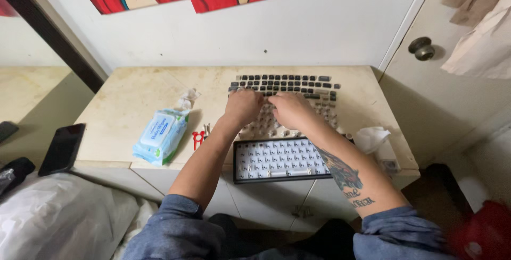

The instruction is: The person wipes individual mechanical keyboard switches with a cloth and inserts them into a keyboard plate one by one.

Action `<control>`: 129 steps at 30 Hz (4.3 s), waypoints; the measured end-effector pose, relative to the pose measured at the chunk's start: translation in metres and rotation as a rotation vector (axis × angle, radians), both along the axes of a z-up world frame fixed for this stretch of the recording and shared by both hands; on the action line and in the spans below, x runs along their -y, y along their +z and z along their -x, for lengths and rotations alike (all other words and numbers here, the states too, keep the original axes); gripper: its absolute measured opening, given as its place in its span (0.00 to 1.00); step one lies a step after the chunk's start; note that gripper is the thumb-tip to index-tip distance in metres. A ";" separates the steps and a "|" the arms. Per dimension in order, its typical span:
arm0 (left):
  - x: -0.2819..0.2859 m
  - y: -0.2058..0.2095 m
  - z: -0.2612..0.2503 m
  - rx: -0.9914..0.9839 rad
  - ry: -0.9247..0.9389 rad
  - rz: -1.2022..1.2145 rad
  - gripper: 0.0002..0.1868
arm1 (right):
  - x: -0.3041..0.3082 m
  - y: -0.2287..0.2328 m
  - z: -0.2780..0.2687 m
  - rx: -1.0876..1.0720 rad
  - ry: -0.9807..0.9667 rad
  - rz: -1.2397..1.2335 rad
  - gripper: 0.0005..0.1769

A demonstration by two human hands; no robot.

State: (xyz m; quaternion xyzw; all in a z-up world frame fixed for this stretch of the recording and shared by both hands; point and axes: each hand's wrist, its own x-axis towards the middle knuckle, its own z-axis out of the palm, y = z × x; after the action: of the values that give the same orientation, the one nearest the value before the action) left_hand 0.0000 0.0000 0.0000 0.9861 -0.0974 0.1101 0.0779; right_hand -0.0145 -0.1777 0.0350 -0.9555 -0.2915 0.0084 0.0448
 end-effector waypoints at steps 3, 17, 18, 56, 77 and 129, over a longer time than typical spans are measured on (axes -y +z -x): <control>-0.009 -0.003 -0.012 -0.080 -0.064 0.123 0.11 | -0.001 -0.012 -0.019 -0.036 0.011 -0.085 0.24; -0.005 -0.001 -0.022 -0.159 -0.027 0.071 0.10 | -0.011 -0.023 -0.033 -0.003 -0.015 -0.060 0.23; -0.005 -0.002 -0.023 -0.153 -0.022 0.061 0.10 | -0.010 -0.022 -0.031 0.003 -0.012 -0.068 0.23; -0.020 0.015 -0.013 -0.081 -0.083 0.496 0.21 | -0.002 -0.003 -0.017 -0.086 -0.072 -0.351 0.19; 0.006 0.012 0.143 -0.093 -0.242 0.996 0.11 | 0.035 -0.025 0.107 -0.006 0.192 -0.946 0.13; 0.040 -0.014 0.196 0.108 -0.310 1.075 0.09 | 0.179 -0.039 0.136 0.480 -0.330 -0.526 0.20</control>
State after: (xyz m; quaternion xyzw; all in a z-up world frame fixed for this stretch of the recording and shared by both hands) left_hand -0.1960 -0.0400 -0.0142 0.7748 -0.1752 0.1820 0.5796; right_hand -0.1500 -0.3569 -0.0038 -0.9203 -0.1282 -0.2975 0.2194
